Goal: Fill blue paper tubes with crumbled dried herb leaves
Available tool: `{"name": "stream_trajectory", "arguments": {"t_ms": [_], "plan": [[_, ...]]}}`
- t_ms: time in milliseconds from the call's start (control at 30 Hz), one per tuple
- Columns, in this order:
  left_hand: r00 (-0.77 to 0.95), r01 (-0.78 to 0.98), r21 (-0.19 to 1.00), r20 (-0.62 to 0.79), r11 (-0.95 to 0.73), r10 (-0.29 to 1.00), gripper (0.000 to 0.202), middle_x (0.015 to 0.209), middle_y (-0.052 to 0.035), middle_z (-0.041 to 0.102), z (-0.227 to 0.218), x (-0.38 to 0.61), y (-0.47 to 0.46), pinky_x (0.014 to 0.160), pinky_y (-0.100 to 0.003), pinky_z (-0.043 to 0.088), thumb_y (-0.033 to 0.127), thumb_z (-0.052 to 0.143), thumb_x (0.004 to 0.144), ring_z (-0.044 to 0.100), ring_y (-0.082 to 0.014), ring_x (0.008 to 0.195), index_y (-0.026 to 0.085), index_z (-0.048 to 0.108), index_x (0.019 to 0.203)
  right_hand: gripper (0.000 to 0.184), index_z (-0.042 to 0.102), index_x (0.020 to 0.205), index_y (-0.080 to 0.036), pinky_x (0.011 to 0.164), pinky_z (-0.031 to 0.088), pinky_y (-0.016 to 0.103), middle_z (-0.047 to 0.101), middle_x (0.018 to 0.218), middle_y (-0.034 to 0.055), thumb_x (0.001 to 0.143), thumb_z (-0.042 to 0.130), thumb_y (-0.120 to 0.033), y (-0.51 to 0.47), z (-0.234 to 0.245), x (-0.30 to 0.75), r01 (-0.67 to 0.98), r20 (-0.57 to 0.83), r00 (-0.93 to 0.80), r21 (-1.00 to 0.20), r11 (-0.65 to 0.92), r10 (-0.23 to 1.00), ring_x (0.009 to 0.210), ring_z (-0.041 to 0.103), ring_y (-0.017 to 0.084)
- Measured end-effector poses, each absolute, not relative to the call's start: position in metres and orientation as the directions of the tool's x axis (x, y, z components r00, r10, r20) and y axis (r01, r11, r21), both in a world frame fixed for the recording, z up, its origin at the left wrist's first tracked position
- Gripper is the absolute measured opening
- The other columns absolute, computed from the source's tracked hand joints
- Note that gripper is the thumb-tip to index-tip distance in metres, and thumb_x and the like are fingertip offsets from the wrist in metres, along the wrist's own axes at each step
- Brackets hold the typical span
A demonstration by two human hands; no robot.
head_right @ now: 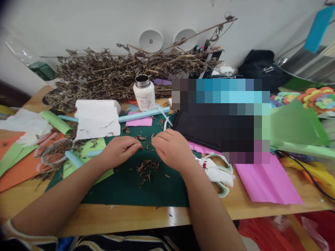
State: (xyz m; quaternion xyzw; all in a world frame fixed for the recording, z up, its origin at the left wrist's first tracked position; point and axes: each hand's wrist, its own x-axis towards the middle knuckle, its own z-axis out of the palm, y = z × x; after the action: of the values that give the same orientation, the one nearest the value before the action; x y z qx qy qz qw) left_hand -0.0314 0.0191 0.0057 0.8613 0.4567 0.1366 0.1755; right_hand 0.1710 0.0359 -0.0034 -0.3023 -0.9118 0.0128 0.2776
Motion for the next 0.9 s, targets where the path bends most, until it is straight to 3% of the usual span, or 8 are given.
{"name": "stream_trajectory", "arguments": {"t_ms": [167, 300, 367, 467, 567, 633, 767, 900], "plan": [[0.667, 0.67, 0.455, -0.023, -0.587, 0.744, 0.028, 0.081, -0.0032, 0.063, 0.007, -0.029, 0.018, 0.066, -0.023, 0.039, 0.029, 0.034, 0.086, 0.057, -0.0145, 0.075, 0.016, 0.059, 0.083, 0.014, 0.054, 0.072, -0.017, 0.062, 0.04, 0.029, 0.059, 0.072, 0.0055, 0.081, 0.042, -0.017, 0.041, -0.001, 0.187, 0.616, 0.578, -0.509, -0.274, 0.739, 0.638, 0.067, 0.049, 0.016], [0.782, 0.598, 0.399, -0.1, -0.695, 0.615, 0.02, 0.088, -0.0025, 0.061, 0.006, -0.017, 0.007, 0.069, -0.027, 0.04, 0.029, 0.042, 0.082, 0.056, -0.0166, 0.079, 0.021, 0.058, 0.091, 0.013, 0.054, 0.072, -0.017, 0.062, 0.04, 0.028, 0.06, 0.071, 0.0045, 0.08, 0.043, -0.018, 0.04, -0.004, 0.184, 0.594, 0.557, -0.524, -0.304, 0.745, 0.644, 0.066, 0.049, 0.016], [0.801, 0.564, 0.432, -0.08, -0.703, 0.593, 0.02, 0.09, -0.0031, 0.06, 0.005, -0.015, 0.004, 0.071, -0.028, 0.041, 0.034, 0.046, 0.079, 0.055, -0.0173, 0.081, 0.02, 0.058, 0.086, 0.013, 0.054, 0.072, -0.017, 0.062, 0.04, 0.028, 0.06, 0.07, 0.004, 0.08, 0.044, -0.019, 0.039, -0.005, 0.181, 0.584, 0.531, -0.543, -0.317, 0.747, 0.65, 0.066, 0.049, 0.016], [0.686, 0.614, 0.536, 0.0, -0.579, 0.727, 0.027, 0.083, -0.0042, 0.058, 0.003, -0.019, 0.005, 0.067, -0.026, 0.042, 0.041, 0.044, 0.079, 0.054, -0.0149, 0.073, 0.017, 0.056, 0.076, 0.012, 0.055, 0.074, -0.017, 0.064, 0.04, 0.029, 0.061, 0.072, 0.0039, 0.08, 0.046, -0.02, 0.038, -0.006, 0.177, 0.562, 0.498, -0.575, -0.337, 0.756, 0.649, 0.069, 0.049, 0.016], [0.452, 0.694, 0.588, 0.094, -0.415, 0.887, 0.034, 0.089, -0.0054, 0.056, 0.001, -0.023, 0.01, 0.064, -0.026, 0.042, 0.043, 0.045, 0.078, 0.05, -0.0133, 0.067, 0.017, 0.052, 0.098, 0.012, 0.056, 0.076, -0.017, 0.066, 0.04, 0.028, 0.062, 0.076, 0.0036, 0.081, 0.046, -0.021, 0.036, -0.007, 0.171, 0.514, 0.465, -0.634, -0.344, 0.786, 0.618, 0.071, 0.05, 0.016], [0.43, 0.694, 0.591, 0.117, -0.411, 0.895, 0.035, 0.092, -0.0058, 0.055, 0.0, -0.023, 0.012, 0.067, -0.027, 0.042, 0.041, 0.045, 0.079, 0.05, -0.0139, 0.071, 0.017, 0.048, 0.105, 0.013, 0.056, 0.076, -0.016, 0.066, 0.04, 0.028, 0.062, 0.076, 0.0031, 0.081, 0.045, -0.02, 0.033, -0.007, 0.166, 0.479, 0.439, -0.683, -0.336, 0.811, 0.584, 0.071, 0.05, 0.015], [0.566, 0.646, 0.602, 0.033, -0.469, 0.823, 0.025, 0.067, -0.0011, 0.055, 0.004, -0.023, 0.013, 0.062, -0.023, 0.039, 0.031, 0.036, 0.083, 0.05, -0.0124, 0.064, 0.016, 0.054, 0.074, 0.016, 0.056, 0.072, -0.016, 0.064, 0.039, 0.027, 0.061, 0.073, 0.003, 0.081, 0.043, -0.017, 0.03, -0.005, 0.159, 0.408, 0.414, -0.759, -0.299, 0.862, 0.503, 0.068, 0.05, 0.014], [0.533, 0.545, 0.775, -0.024, -0.321, 0.846, 0.028, 0.052, 0.003, 0.047, 0.009, -0.034, 0.017, 0.053, -0.02, 0.036, 0.028, 0.037, 0.082, 0.044, -0.008, 0.05, 0.015, 0.047, 0.059, 0.017, 0.057, 0.073, -0.016, 0.063, 0.039, 0.027, 0.061, 0.07, 0.003, 0.082, 0.042, -0.017, 0.031, -0.003, 0.164, 0.386, 0.456, -0.738, -0.319, 0.865, 0.498, 0.066, 0.05, 0.014]]}}
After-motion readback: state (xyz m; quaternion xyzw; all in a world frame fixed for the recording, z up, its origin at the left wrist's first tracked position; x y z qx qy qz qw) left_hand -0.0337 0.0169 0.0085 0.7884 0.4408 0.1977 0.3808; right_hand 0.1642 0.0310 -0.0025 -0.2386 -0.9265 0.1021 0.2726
